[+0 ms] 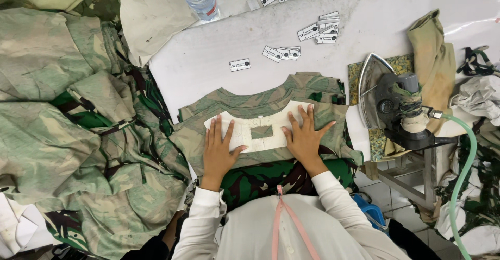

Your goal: The person irons the back collar area of a camouflage-patterned shirt using a steam iron and a white cardboard template. They repeatedly place the template on the shirt, iron over it, remove the template, and adjust the shirt on the table.

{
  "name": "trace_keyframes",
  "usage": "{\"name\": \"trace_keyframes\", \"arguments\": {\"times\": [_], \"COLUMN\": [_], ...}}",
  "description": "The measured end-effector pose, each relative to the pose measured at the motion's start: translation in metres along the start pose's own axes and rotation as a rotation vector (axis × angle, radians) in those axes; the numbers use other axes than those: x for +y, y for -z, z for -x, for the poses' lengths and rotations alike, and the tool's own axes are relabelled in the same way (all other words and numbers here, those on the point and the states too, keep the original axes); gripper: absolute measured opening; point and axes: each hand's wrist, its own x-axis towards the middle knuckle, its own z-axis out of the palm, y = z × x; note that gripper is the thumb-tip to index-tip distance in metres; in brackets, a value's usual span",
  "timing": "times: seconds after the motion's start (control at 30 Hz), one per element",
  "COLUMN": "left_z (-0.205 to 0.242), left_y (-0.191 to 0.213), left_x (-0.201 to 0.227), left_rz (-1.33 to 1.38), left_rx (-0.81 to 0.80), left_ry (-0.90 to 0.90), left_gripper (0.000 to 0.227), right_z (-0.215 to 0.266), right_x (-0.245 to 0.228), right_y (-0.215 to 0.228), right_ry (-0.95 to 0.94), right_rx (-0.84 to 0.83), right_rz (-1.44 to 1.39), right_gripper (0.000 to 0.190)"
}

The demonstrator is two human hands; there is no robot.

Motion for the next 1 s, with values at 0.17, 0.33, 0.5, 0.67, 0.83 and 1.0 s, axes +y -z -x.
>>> {"name": "trace_keyframes", "arguments": {"times": [0.17, 0.33, 0.5, 0.67, 0.83, 1.0], "left_z": [-0.0009, -0.0016, -0.0015, -0.0016, -0.0012, -0.0012], "left_y": [-0.0007, -0.0003, -0.001, -0.0006, -0.0003, 0.0012], "left_x": [-0.0025, -0.0029, -0.0034, -0.0031, -0.0037, -0.0027], "left_rz": [0.048, 0.083, 0.114, 0.115, 0.121, 0.136], "left_rx": [-0.027, -0.056, -0.086, -0.083, -0.098, -0.099], "left_ry": [0.02, 0.039, 0.054, 0.06, 0.062, 0.069], "left_gripper": [0.08, 0.079, 0.079, 0.077, 0.077, 0.077], "right_z": [-0.002, -0.0016, -0.0004, 0.0001, 0.0006, 0.0038], "right_x": [-0.0015, -0.0008, -0.0002, -0.0013, -0.001, 0.0006], "right_y": [0.0044, 0.004, 0.0032, 0.0026, 0.0038, -0.0025], "right_ry": [0.007, 0.011, 0.001, -0.014, 0.006, 0.018], "right_rx": [-0.018, -0.03, -0.043, -0.037, -0.023, -0.014], "right_rz": [-0.01, -0.011, -0.022, -0.017, -0.016, 0.005], "right_gripper": [0.041, 0.041, 0.041, 0.04, 0.04, 0.04]}}
